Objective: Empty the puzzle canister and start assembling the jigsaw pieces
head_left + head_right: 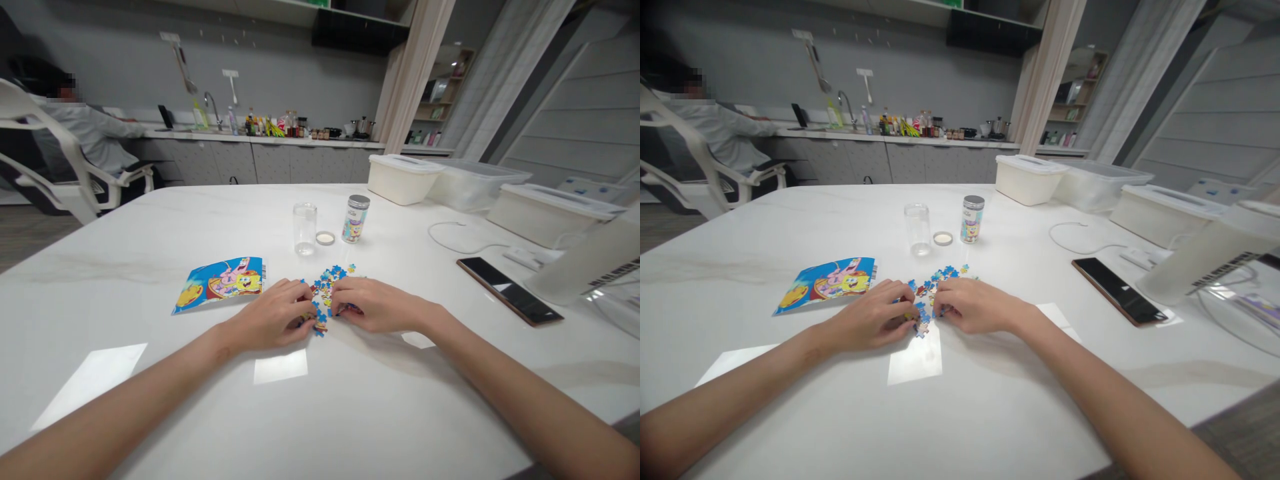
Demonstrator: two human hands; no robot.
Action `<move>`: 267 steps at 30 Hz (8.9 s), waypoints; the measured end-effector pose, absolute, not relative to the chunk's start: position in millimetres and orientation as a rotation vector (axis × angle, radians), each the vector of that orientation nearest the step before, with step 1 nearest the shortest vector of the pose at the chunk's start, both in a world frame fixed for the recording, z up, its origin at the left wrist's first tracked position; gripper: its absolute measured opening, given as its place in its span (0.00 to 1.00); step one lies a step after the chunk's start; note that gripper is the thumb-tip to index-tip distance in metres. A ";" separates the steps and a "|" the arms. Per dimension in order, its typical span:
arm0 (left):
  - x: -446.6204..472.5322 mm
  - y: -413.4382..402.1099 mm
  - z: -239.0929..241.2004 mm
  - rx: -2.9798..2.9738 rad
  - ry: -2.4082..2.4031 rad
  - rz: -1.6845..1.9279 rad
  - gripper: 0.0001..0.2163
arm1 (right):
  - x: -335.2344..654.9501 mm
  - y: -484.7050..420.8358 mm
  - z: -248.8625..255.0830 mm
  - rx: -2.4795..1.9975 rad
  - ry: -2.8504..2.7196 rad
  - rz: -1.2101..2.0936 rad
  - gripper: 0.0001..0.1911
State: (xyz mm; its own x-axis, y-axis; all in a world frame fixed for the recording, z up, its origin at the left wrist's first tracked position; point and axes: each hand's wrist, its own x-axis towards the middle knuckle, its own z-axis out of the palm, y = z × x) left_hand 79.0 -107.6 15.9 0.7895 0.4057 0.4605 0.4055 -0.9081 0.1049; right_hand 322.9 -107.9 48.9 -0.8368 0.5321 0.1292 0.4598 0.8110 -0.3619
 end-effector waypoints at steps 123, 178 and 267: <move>78.0 -101.0 7.8 2.972 0.698 0.822 0.09 | 338.5 -84.8 38.3 -1.232 -2.540 0.485 0.17; 78.2 -100.7 8.3 2.971 0.698 0.791 0.09 | 342.2 -85.1 42.5 -1.574 -2.468 0.315 0.06; 78.3 -100.8 8.2 2.972 0.708 0.792 0.09 | 360.5 -82.6 61.1 -1.356 -2.728 0.444 0.06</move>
State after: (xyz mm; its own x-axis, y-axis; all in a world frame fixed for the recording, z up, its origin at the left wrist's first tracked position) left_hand 78.3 -100.8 8.2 0.7734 0.4187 0.4759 0.4258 -0.8994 0.0993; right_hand 360.5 -82.6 61.1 -0.6105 0.7888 -0.0716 0.7708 0.5709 -0.2828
